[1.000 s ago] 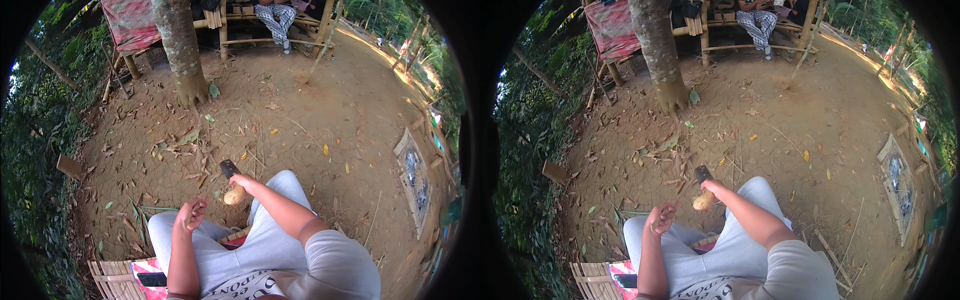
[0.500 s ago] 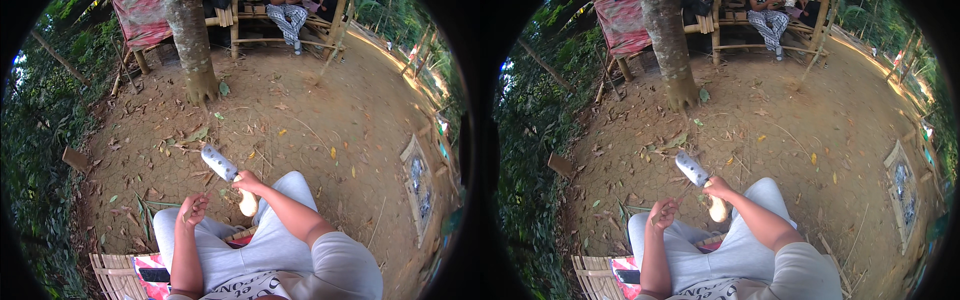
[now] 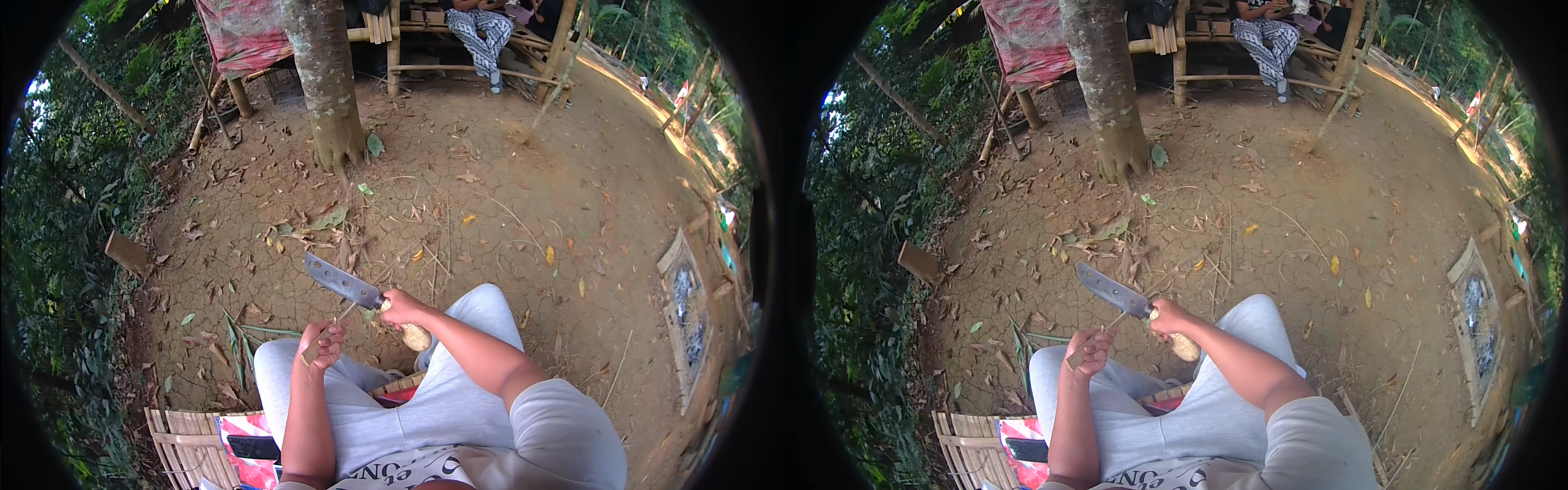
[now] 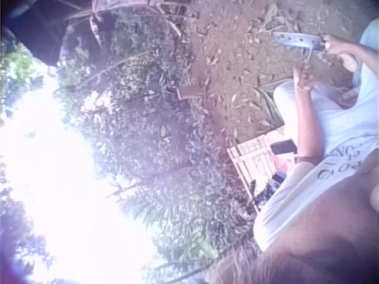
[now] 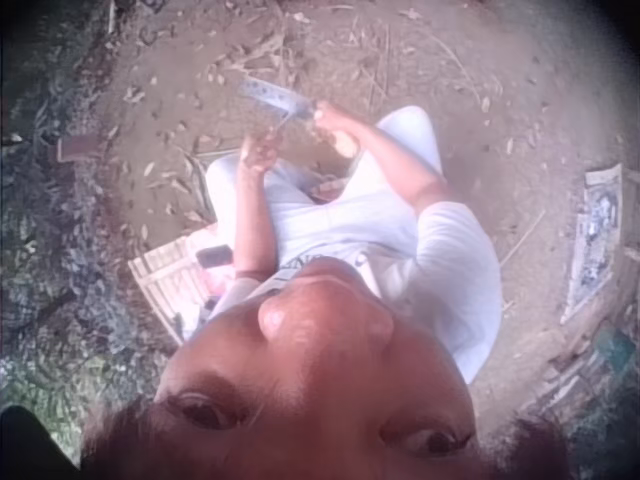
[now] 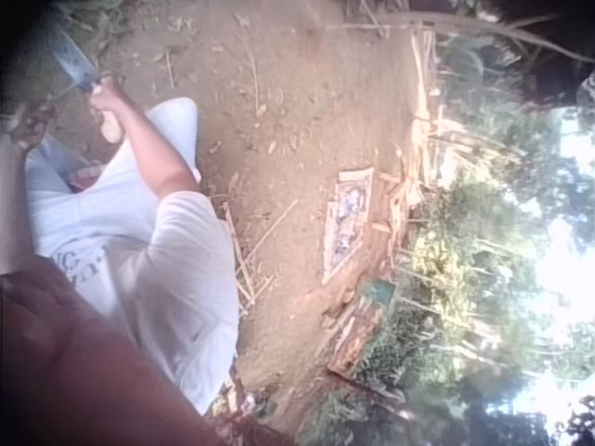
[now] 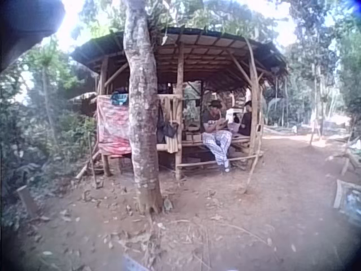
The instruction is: The person uses a large knife to whittle and shape a thin wooden stick, rotating it by hand while seated outdoors.
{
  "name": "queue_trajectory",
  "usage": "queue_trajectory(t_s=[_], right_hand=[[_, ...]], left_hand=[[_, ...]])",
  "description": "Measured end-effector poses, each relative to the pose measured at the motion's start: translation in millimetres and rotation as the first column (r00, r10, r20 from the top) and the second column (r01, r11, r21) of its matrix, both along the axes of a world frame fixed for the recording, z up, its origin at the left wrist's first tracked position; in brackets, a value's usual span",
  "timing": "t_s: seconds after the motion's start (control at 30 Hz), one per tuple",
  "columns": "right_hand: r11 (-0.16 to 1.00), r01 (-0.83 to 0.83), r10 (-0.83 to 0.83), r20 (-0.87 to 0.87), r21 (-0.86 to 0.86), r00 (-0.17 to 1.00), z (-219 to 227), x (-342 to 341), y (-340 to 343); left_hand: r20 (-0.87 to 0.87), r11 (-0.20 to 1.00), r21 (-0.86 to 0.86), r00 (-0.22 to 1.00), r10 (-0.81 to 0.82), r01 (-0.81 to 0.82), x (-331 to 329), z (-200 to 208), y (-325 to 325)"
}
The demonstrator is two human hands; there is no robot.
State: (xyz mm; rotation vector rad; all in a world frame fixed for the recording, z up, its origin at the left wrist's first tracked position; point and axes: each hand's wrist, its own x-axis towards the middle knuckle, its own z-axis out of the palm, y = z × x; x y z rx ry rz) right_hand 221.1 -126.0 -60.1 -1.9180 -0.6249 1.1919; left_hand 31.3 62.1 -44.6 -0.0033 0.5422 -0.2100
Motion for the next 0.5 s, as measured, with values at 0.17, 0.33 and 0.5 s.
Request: queue_trajectory(t_s=[0.17,0.33,0.5], right_hand=[[0.987,-0.158,0.125,0.571,0.008,0.811,-17,8,-10],[0.985,-0.167,0.174,0.439,-0.055,0.882,23,-1,-1],[0.987,-0.160,0.149,0.479,-0.018,0.865,1,4,-4]], left_hand=[[-0.036,0.998,0.051,0.998,-0.047,0.049,8,4,-6],[-0.035,0.997,0.068,0.999,-0.021,0.023,0,4,-3],[-0.021,0.996,0.079,0.999,-0.036,0.037,5,6,-4]])
